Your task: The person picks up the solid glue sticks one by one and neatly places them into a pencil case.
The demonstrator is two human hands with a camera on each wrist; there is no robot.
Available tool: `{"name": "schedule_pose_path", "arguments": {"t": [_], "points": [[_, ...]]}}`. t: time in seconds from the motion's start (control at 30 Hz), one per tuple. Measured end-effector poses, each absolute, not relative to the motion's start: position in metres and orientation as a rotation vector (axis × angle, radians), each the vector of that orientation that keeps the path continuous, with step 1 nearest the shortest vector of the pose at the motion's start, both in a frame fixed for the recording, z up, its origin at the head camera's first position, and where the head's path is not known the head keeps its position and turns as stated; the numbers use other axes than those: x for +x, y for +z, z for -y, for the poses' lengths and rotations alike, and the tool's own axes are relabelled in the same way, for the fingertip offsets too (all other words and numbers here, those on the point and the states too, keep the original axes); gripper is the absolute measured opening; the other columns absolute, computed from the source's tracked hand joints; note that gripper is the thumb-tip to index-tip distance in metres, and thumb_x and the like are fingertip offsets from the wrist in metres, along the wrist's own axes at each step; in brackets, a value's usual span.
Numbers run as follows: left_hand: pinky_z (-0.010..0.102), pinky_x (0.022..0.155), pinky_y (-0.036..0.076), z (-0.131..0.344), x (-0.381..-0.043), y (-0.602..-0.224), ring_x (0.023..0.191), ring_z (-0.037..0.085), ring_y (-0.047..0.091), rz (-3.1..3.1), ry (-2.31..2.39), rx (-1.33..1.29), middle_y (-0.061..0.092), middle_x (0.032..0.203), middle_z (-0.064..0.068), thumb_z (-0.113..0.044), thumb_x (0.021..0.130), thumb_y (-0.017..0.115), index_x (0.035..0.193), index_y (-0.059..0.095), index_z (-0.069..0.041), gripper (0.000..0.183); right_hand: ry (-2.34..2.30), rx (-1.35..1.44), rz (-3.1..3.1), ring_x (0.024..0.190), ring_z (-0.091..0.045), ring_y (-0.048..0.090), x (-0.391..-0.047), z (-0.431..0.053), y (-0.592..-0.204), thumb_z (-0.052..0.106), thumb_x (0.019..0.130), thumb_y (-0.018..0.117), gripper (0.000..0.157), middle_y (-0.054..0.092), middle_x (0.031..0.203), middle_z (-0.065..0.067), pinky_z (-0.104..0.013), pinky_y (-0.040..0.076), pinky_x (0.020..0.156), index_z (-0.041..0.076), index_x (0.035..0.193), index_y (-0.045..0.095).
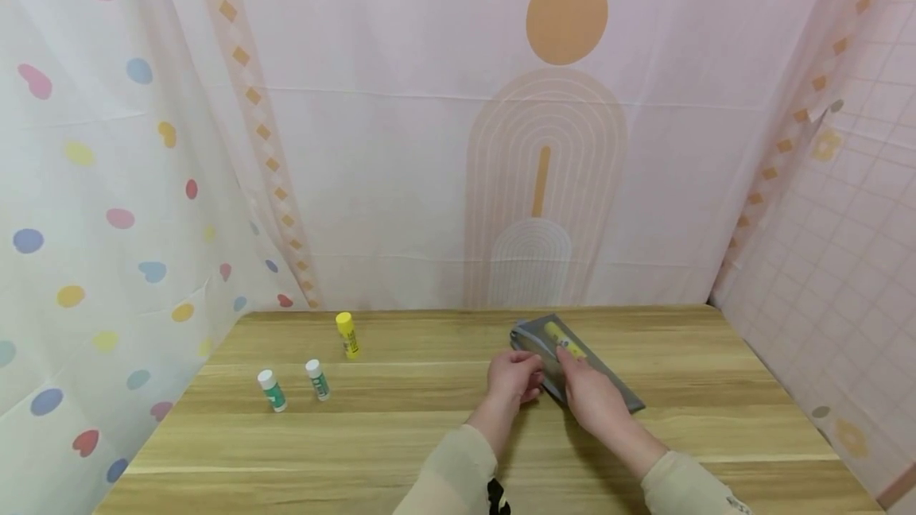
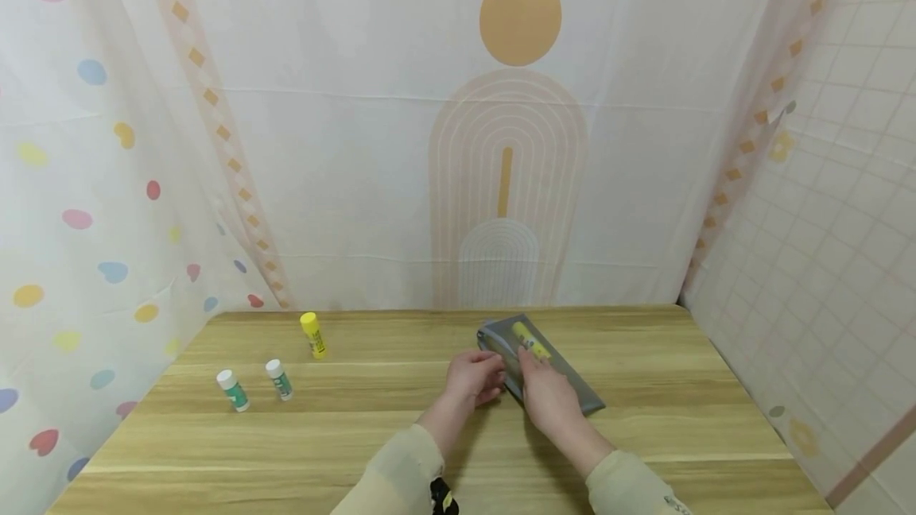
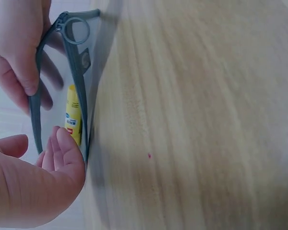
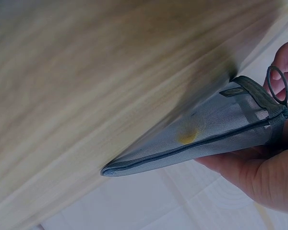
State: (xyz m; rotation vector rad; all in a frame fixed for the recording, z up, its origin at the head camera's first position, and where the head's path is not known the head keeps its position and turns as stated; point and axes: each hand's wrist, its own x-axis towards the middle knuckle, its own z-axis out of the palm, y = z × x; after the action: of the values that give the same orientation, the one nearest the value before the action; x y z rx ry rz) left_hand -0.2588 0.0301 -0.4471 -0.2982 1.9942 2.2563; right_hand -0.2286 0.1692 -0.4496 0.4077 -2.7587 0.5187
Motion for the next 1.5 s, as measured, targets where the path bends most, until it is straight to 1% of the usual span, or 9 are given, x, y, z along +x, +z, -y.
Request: {"name": "schedule_pose_path", "arguments": {"t": [0.13,0.3,0.47,0.7,0.87,1.0,1.23,1.4,1.5], "points": [[0.019,0.051,0.051,-0.025,-0.256,-0.445,0.062,0.010,0.062,-1.987,2.299,-0.276,0.071,0.083,0.015,-0.003,0.089,0.067,0.105,0.067,0.006,0.018,0.516,0.401,2.761,0.108,-0.046,0.062,-0.230,-0.169,-0.451,-0.002,0.094,0.058,0.040,0.064,0.118,-0.030,-0.056,0.055,0.082,-0.006,0.134,0.055],[0.021,0.052,0.050,-0.019,-0.254,-0.442,0.063,0.011,0.063,-2.009,2.340,-0.244,0.072,0.080,0.008,-0.005,0.089,0.069,0.103,0.069,0.006,0.017,0.521,0.409,2.754,0.107,-0.047,0.062,-0.229,-0.169,-0.451,-0.002,0.095,0.057,0.039,0.064,0.117,-0.031,-0.056,0.055,0.083,-0.006,0.134,0.054],[0.026,0.057,0.054,-0.012,-0.254,-0.441,0.067,0.014,0.065,-2.108,2.361,-0.201,0.069,0.079,0.004,-0.006,0.087,0.071,0.104,0.069,0.008,0.022,0.527,0.414,2.744,0.107,-0.047,0.062,-0.228,-0.169,-0.450,-0.002,0.095,0.057,0.039,0.064,0.118,-0.030,-0.056,0.055,0.083,-0.006,0.134,0.055],[0.029,0.064,0.056,-0.002,-0.252,-0.438,0.070,0.015,0.065,-2.276,2.330,-0.143,0.069,0.084,0.008,-0.007,0.089,0.071,0.108,0.067,0.010,0.026,0.511,0.430,2.719,0.104,-0.048,0.063,-0.227,-0.169,-0.451,-0.003,0.093,0.058,0.039,0.065,0.113,-0.032,-0.056,0.056,0.078,-0.006,0.132,0.055],[0.031,0.073,0.057,0.004,-0.249,-0.435,0.082,0.019,0.067,-2.465,2.215,-0.085,0.071,0.091,0.008,-0.013,0.089,0.073,0.109,0.069,0.006,0.028,0.512,0.442,2.710,0.103,-0.048,0.063,-0.228,-0.168,-0.453,-0.003,0.093,0.058,0.039,0.065,0.113,-0.031,-0.056,0.057,0.077,-0.006,0.132,0.055],[0.033,0.077,0.057,0.007,-0.246,-0.432,0.089,0.022,0.067,-2.604,2.146,-0.030,0.072,0.096,0.009,-0.015,0.088,0.074,0.109,0.071,0.003,0.027,0.506,0.442,2.713,0.103,-0.048,0.063,-0.228,-0.169,-0.452,-0.004,0.093,0.057,0.039,0.065,0.113,-0.032,-0.057,0.057,0.077,-0.006,0.133,0.054],[0.034,0.076,0.058,0.010,-0.243,-0.429,0.086,0.023,0.067,-2.706,2.142,0.095,0.073,0.095,0.010,-0.013,0.087,0.075,0.109,0.070,0.005,0.029,0.502,0.434,2.730,0.104,-0.048,0.062,-0.228,-0.169,-0.452,-0.004,0.094,0.057,0.040,0.064,0.114,-0.032,-0.057,0.056,0.078,-0.006,0.133,0.053],[0.031,0.076,0.056,0.012,-0.243,-0.428,0.084,0.020,0.066,-2.853,2.061,0.167,0.073,0.096,0.008,-0.014,0.087,0.076,0.109,0.070,0.001,0.028,0.503,0.429,2.741,0.106,-0.048,0.062,-0.228,-0.168,-0.452,-0.003,0.094,0.057,0.040,0.064,0.116,-0.032,-0.057,0.056,0.080,-0.007,0.134,0.053],[0.033,0.078,0.055,0.014,-0.242,-0.426,0.086,0.022,0.066,-2.928,2.005,0.190,0.073,0.098,0.007,-0.015,0.087,0.076,0.111,0.070,0.000,0.029,0.495,0.431,2.733,0.105,-0.048,0.062,-0.227,-0.169,-0.452,-0.004,0.093,0.057,0.040,0.064,0.115,-0.032,-0.056,0.056,0.080,-0.007,0.134,0.053]]}}
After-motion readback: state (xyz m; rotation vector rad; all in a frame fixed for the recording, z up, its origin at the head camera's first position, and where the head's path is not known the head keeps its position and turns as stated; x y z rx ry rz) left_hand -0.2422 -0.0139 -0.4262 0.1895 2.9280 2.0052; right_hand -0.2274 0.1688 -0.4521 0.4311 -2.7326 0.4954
